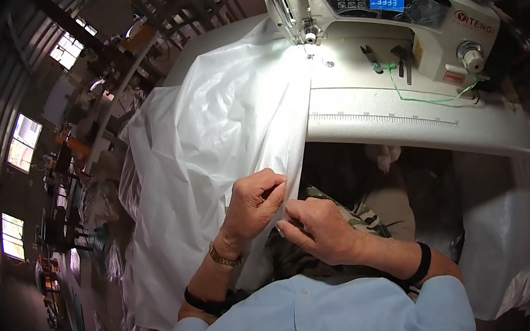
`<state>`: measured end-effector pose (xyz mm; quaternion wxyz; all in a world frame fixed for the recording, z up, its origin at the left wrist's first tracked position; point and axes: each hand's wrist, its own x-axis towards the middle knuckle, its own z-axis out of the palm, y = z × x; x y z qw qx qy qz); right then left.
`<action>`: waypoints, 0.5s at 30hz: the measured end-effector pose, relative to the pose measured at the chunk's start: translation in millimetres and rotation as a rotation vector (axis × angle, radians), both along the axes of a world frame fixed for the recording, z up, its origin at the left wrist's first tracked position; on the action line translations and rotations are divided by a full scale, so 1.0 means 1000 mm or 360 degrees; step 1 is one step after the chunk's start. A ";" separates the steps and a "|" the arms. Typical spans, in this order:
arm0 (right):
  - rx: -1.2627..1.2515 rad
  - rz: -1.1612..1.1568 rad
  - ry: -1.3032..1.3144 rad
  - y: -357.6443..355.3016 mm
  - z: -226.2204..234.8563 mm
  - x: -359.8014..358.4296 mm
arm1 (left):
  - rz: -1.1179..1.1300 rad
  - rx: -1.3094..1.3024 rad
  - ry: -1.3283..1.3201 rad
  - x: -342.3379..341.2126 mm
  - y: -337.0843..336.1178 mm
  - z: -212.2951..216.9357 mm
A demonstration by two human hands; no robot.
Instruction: Operating an industrial sewing machine to join edges of a large white plastic sheet.
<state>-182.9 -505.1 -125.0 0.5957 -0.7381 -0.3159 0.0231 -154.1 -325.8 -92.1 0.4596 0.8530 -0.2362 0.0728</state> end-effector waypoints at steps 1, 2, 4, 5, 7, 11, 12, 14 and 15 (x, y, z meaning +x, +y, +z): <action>-0.0049 -0.0039 -0.0139 0.002 0.001 0.000 | -0.0003 0.0017 0.0018 -0.001 0.000 0.000; -0.0105 -0.0078 -0.0270 0.003 0.002 0.000 | -0.0006 0.0034 0.0037 -0.001 0.001 0.000; -0.0184 -0.0071 -0.0332 0.004 0.003 0.000 | -0.0017 0.0034 0.0075 -0.002 0.002 -0.001; -0.0268 -0.0063 -0.0395 0.005 0.004 0.000 | -0.0021 0.0016 0.0122 -0.002 0.002 -0.001; -0.0295 -0.0073 -0.0475 0.006 0.004 0.000 | -0.0030 -0.0029 0.0171 -0.004 0.003 -0.001; -0.0341 -0.0022 -0.0631 0.011 0.002 0.000 | 0.0001 -0.0234 0.0387 -0.007 0.006 -0.002; -0.0342 -0.0027 -0.0625 0.012 0.002 -0.001 | -0.0005 -0.0234 0.0392 -0.007 0.008 -0.002; -0.0572 0.0000 -0.0795 0.015 0.002 -0.003 | 0.0055 -0.0193 0.0535 -0.005 0.011 -0.003; -0.0546 0.0003 -0.0803 0.016 0.003 -0.004 | 0.0049 -0.0199 0.0541 -0.005 0.011 -0.004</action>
